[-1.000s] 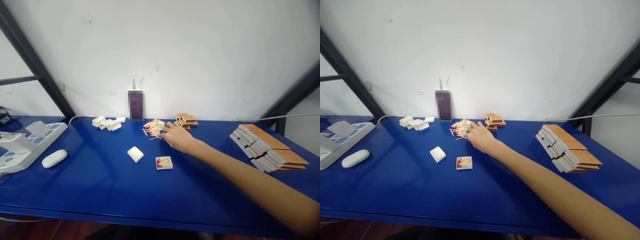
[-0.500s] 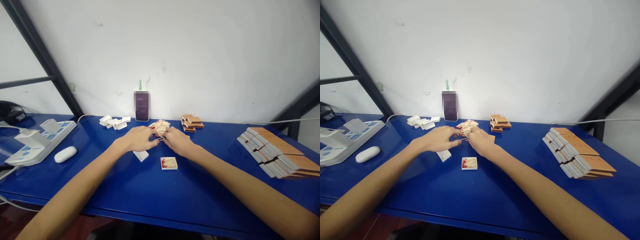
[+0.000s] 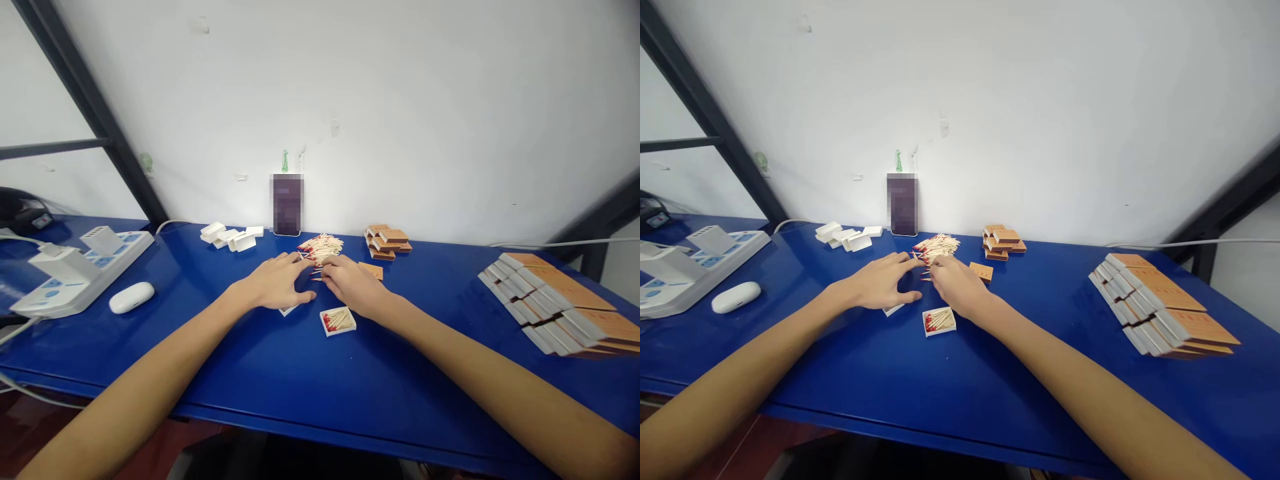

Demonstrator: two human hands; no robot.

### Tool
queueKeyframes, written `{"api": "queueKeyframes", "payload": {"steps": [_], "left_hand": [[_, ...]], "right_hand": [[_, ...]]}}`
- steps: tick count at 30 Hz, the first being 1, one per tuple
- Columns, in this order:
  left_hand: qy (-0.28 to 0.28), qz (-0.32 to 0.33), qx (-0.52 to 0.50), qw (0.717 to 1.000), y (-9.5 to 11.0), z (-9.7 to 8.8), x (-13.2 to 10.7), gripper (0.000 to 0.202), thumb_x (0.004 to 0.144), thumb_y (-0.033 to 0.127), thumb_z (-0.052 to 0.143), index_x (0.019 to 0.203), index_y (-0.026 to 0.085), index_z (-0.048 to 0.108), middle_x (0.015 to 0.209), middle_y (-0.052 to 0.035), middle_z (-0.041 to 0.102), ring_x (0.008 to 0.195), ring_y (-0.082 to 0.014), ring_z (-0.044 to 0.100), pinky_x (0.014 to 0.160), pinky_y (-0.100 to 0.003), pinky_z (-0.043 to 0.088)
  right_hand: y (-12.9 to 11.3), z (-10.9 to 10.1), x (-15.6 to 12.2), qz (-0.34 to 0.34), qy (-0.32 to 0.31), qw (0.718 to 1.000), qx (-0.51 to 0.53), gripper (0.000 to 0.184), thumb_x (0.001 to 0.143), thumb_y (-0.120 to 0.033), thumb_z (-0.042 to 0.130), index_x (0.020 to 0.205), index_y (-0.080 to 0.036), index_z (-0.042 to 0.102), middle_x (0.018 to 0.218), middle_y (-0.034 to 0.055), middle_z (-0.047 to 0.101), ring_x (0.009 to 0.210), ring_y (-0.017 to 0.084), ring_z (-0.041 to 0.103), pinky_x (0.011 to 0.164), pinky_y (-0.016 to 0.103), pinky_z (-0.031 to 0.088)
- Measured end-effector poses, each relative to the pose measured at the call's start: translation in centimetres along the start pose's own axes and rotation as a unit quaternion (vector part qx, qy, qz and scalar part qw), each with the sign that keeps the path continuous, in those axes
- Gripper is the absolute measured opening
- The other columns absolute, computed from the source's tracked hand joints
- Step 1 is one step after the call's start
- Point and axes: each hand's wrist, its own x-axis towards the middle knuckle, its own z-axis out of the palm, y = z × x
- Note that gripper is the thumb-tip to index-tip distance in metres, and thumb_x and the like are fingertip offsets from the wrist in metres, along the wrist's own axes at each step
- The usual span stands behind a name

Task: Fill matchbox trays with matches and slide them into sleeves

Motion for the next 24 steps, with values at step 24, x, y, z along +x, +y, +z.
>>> {"api": "queueKeyframes", "payload": {"steps": [24], "left_hand": [[-0.017, 0.021, -0.035, 0.999, -1.2, 0.3, 0.2, 0.056, 0.086, 0.049, 0.052, 0.134, 0.021, 0.058, 0.109, -0.0087, 0.054, 0.103, -0.0261, 0.051, 0.093, -0.039, 0.041]], "right_hand": [[1.7, 2.5, 0.1, -0.037, 0.112, 0.991, 0.059, 0.024, 0.094, -0.013, 0.048, 0.106, -0.015, 0.069, 0.108, 0.0124, 0.069, 0.104, 0.026, 0.06, 0.095, 0.043, 0.049]]}}
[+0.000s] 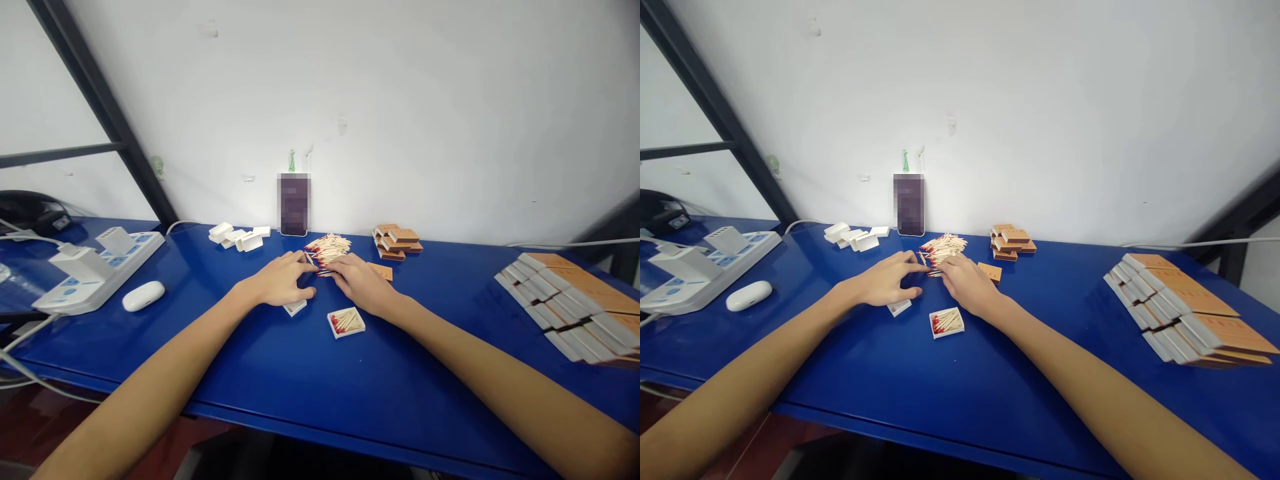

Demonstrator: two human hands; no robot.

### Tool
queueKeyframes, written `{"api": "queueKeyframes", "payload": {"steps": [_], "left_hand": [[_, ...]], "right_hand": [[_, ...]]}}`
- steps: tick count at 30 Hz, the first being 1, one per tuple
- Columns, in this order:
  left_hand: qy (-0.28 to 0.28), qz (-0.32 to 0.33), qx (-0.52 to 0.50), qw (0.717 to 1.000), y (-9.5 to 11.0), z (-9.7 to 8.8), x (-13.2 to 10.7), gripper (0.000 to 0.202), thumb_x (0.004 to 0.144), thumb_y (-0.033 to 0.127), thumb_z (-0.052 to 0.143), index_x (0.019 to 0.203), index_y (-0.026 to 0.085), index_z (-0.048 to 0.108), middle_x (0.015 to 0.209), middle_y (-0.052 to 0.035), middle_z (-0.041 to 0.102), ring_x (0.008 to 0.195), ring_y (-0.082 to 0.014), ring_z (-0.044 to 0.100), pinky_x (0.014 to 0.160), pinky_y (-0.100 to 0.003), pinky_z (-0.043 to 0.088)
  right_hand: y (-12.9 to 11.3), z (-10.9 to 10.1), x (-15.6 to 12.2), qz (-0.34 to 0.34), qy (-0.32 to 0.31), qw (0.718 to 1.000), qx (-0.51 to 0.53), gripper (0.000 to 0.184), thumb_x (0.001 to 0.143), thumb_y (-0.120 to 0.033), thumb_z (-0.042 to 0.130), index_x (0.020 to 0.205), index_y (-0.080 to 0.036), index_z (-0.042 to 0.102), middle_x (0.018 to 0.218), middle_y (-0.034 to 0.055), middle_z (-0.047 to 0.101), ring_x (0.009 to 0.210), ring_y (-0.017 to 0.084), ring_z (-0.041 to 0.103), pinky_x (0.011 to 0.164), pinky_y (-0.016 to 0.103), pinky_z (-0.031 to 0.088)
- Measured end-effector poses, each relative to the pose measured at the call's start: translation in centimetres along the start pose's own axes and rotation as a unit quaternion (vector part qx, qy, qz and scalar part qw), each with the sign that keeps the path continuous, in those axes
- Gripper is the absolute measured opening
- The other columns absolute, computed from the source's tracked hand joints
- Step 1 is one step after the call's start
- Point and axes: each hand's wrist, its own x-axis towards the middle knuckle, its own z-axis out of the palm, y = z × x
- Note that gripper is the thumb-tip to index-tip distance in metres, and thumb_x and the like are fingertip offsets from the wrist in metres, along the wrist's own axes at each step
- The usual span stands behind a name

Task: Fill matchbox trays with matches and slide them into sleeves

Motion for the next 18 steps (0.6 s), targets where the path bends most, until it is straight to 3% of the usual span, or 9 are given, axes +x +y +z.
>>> {"api": "queueKeyframes", "payload": {"steps": [8, 18], "left_hand": [[-0.002, -0.002, 0.001, 1.0, 0.1, -0.01, 0.03, 0.055, 0.086, 0.049, 0.054, 0.134, 0.022, 0.058, 0.108, -0.0085, 0.053, 0.102, -0.026, 0.051, 0.091, -0.038, 0.041], [0.0, 0.01, 0.011, 1.0, 0.19, 0.0, -0.02, 0.054, 0.086, 0.048, 0.054, 0.135, 0.027, 0.057, 0.104, -0.0073, 0.052, 0.097, -0.0248, 0.05, 0.089, -0.038, 0.041]], "right_hand": [[0.3, 0.13, 0.01, -0.009, 0.009, 1.0, 0.017, 0.024, 0.092, -0.011, 0.049, 0.104, -0.015, 0.07, 0.106, 0.0137, 0.07, 0.103, 0.028, 0.06, 0.091, 0.046, 0.05], [0.25, 0.41, -0.35, 0.025, 0.043, 0.997, 0.058, 0.023, 0.091, -0.011, 0.05, 0.104, -0.018, 0.067, 0.104, 0.0099, 0.07, 0.101, 0.024, 0.061, 0.093, 0.04, 0.049]]}}
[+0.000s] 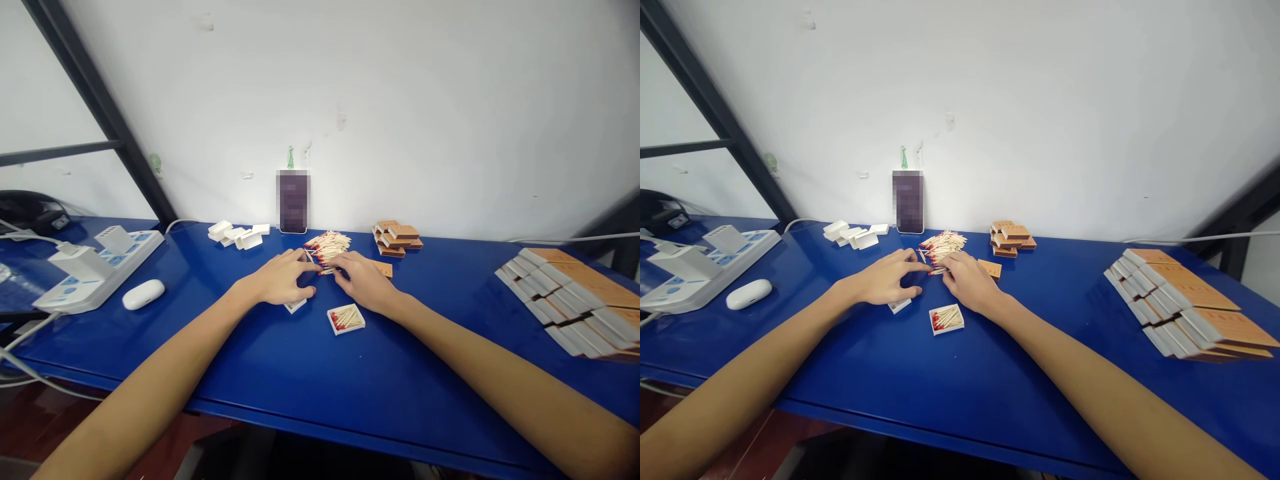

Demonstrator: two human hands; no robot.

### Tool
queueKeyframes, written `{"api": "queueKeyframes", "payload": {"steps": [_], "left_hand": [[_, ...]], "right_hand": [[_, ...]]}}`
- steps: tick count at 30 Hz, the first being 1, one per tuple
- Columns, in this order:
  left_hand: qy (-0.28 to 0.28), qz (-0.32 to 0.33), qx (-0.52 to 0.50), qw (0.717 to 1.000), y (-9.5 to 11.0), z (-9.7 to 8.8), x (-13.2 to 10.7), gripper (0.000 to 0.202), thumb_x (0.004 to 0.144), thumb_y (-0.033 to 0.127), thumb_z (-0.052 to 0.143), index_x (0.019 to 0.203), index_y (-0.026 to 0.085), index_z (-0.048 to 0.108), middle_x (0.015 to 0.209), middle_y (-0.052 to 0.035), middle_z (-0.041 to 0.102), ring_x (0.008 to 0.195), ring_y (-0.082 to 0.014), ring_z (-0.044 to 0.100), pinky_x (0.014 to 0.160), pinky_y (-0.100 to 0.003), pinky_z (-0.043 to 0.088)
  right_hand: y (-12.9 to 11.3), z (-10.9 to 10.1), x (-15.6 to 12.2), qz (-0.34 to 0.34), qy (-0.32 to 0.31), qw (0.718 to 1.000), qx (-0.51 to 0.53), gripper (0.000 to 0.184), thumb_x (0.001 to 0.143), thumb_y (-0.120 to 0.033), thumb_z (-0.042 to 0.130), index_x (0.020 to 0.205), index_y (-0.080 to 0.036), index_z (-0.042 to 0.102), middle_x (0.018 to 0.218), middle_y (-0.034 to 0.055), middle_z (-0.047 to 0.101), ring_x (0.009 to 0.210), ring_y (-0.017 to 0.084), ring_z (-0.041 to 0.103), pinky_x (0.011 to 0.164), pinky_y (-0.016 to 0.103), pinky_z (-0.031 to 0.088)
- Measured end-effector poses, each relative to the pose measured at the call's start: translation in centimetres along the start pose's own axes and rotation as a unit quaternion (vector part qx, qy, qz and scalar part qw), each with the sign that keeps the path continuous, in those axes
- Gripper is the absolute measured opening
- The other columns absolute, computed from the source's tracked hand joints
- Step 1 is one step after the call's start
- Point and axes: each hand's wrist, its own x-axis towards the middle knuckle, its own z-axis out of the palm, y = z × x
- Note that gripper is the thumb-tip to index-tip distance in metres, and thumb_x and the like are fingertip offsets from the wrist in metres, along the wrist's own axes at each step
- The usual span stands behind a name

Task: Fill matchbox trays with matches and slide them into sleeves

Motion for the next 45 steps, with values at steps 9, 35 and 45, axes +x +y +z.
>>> {"api": "queueKeyframes", "payload": {"steps": [9, 35, 45], "left_hand": [[-0.017, -0.015, 0.019, 1.0, 0.3, 0.2, 0.6, 0.061, 0.087, 0.052, 0.05, 0.143, 0.029, 0.047, 0.104, -0.0081, 0.05, 0.095, -0.0259, 0.049, 0.085, -0.039, 0.041], [-0.026, -0.033, -0.125, 0.991, 0.7, 0.1, 1.2, 0.033, 0.082, 0.036, 0.055, 0.11, 0.019, 0.058, 0.095, -0.0045, 0.06, 0.094, -0.0227, 0.055, 0.088, -0.039, 0.042], [0.034, -0.037, -0.109, 0.993, -0.1, 0.3, 0.9, 0.038, 0.083, 0.031, 0.049, 0.118, 0.017, 0.054, 0.088, -0.0042, 0.059, 0.088, -0.0217, 0.054, 0.079, -0.035, 0.042]], "right_hand": [[0.1, 0.0, 0.0, 0.044, -0.008, 0.999, -0.002, 0.023, 0.089, -0.011, 0.05, 0.104, -0.017, 0.067, 0.104, 0.0095, 0.07, 0.099, 0.024, 0.061, 0.09, 0.038, 0.048], [-0.3, -0.4, 0.0, 0.039, -0.007, 0.998, -0.054, 0.024, 0.091, -0.015, 0.047, 0.099, -0.018, 0.07, 0.101, 0.0109, 0.07, 0.098, 0.026, 0.057, 0.088, 0.042, 0.046], [-0.8, -1.0, -0.2, 0.007, -0.007, 0.999, -0.035, 0.018, 0.09, -0.014, 0.05, 0.086, -0.018, 0.067, 0.095, 0.0076, 0.069, 0.093, 0.024, 0.056, 0.084, 0.038, 0.042]]}}
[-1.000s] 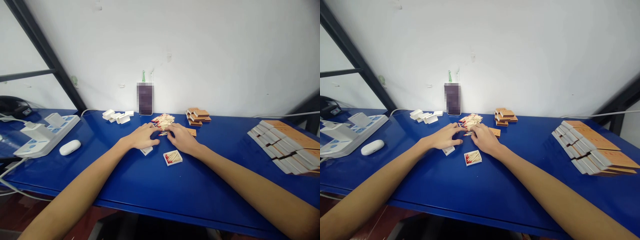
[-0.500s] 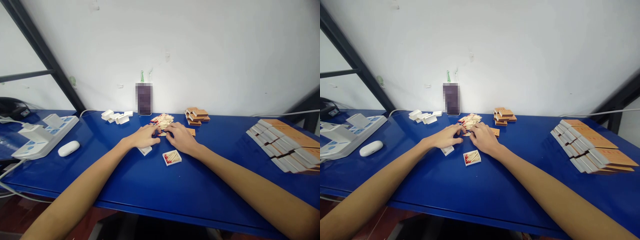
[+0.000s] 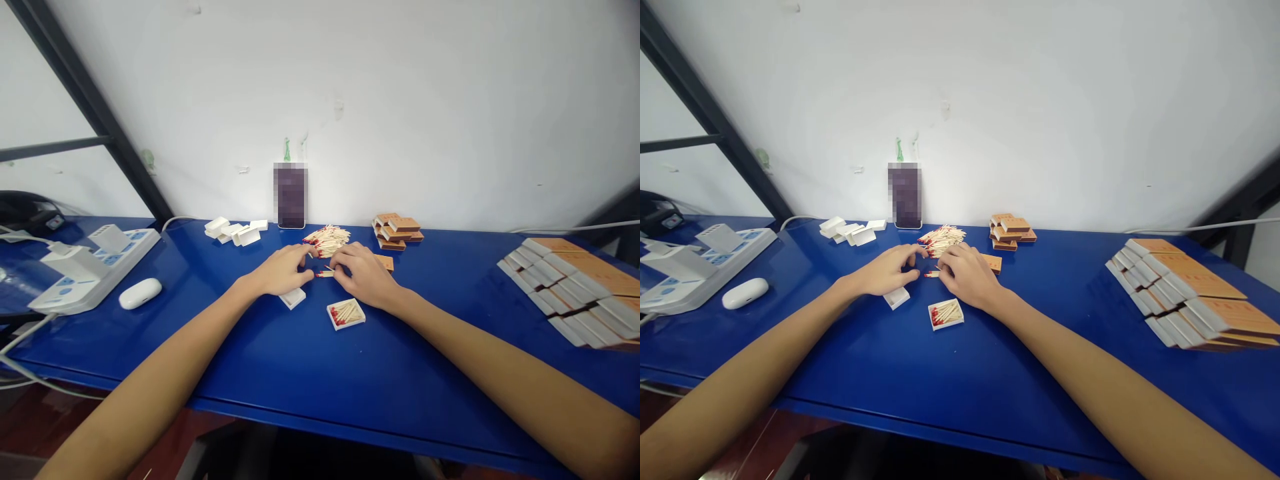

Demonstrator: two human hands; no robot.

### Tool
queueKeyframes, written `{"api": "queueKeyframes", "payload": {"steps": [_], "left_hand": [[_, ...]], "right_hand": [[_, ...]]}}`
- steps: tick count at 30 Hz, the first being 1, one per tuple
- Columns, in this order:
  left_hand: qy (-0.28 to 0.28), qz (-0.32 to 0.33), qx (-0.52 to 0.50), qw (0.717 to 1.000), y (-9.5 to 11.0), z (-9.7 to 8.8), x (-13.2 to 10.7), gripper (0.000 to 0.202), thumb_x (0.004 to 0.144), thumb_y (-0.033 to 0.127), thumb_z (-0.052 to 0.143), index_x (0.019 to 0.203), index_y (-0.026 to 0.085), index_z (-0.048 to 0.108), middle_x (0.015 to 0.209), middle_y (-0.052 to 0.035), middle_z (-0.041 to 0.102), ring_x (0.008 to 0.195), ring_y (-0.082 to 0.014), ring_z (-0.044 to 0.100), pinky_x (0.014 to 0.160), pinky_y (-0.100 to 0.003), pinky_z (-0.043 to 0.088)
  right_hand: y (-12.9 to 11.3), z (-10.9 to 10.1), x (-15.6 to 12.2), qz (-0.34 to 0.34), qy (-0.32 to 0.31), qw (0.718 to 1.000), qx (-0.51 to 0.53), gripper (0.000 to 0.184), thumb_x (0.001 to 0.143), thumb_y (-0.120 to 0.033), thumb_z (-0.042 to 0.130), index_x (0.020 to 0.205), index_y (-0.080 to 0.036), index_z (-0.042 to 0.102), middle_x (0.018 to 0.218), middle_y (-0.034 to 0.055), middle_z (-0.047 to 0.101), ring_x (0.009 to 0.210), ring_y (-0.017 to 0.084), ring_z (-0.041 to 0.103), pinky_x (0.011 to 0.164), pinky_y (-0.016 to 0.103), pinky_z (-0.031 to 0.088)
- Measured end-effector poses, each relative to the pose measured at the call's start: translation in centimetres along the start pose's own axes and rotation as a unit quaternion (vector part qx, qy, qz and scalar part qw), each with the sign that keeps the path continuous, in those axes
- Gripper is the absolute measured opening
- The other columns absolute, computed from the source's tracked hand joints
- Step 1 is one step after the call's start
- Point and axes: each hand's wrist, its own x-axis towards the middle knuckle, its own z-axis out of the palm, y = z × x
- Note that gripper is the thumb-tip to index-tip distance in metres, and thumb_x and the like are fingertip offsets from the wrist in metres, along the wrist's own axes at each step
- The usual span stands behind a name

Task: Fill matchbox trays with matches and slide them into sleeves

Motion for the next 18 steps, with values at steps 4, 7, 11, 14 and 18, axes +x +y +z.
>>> {"api": "queueKeyframes", "payload": {"steps": [4, 7, 11, 14, 18], "left_hand": [[0.014, -0.012, 0.048, 0.999, -0.68, 0.1, 0.15, 0.041, 0.083, 0.031, 0.048, 0.121, 0.017, 0.055, 0.089, -0.0048, 0.058, 0.089, -0.0227, 0.053, 0.082, -0.038, 0.042], [0.009, -0.014, 0.054, 0.998, -0.7, 0.04, 0.17, 0.043, 0.083, 0.031, 0.048, 0.122, 0.016, 0.056, 0.087, -0.0046, 0.058, 0.089, -0.0227, 0.054, 0.083, -0.038, 0.042], [0.003, -0.014, 0.069, 0.997, -0.39, -0.06, 0.07, 0.044, 0.083, 0.033, 0.048, 0.122, 0.016, 0.059, 0.09, -0.0062, 0.057, 0.091, -0.0232, 0.054, 0.085, -0.038, 0.043], [-0.001, -0.01, 0.082, 0.997, -0.26, -0.09, -0.02, 0.046, 0.084, 0.035, 0.048, 0.126, 0.019, 0.059, 0.094, -0.0071, 0.057, 0.092, -0.0238, 0.055, 0.085, -0.038, 0.044], [-0.009, 0.004, 0.08, 0.997, -0.11, -0.06, -0.1, 0.046, 0.086, 0.036, 0.047, 0.128, 0.021, 0.059, 0.096, -0.0073, 0.058, 0.095, -0.0244, 0.055, 0.086, -0.039, 0.044]], "right_hand": [[-0.1, -0.14, -0.12, -0.012, 0.002, 1.0, 0.013, 0.02, 0.088, -0.012, 0.05, 0.08, -0.02, 0.066, 0.093, 0.0065, 0.069, 0.092, 0.023, 0.055, 0.081, 0.037, 0.04], [-0.01, -0.02, -0.15, 0.001, 0.002, 1.0, 0.005, 0.022, 0.089, -0.013, 0.048, 0.082, -0.019, 0.068, 0.092, 0.0066, 0.07, 0.091, 0.024, 0.055, 0.08, 0.038, 0.04], [0.09, 0.23, -0.1, 0.024, -0.001, 1.0, -0.013, 0.024, 0.088, -0.013, 0.047, 0.082, -0.018, 0.069, 0.09, 0.0071, 0.072, 0.088, 0.024, 0.057, 0.078, 0.039, 0.04], [0.17, 0.41, -0.05, 0.038, 0.003, 0.999, -0.017, 0.021, 0.086, -0.015, 0.05, 0.08, -0.019, 0.07, 0.087, 0.0073, 0.073, 0.085, 0.024, 0.058, 0.077, 0.039, 0.04], [0.3, 0.56, 0.0, 0.045, 0.013, 0.999, 0.0, 0.016, 0.083, -0.014, 0.054, 0.079, -0.02, 0.069, 0.084, 0.006, 0.072, 0.082, 0.023, 0.059, 0.076, 0.037, 0.041]]}}
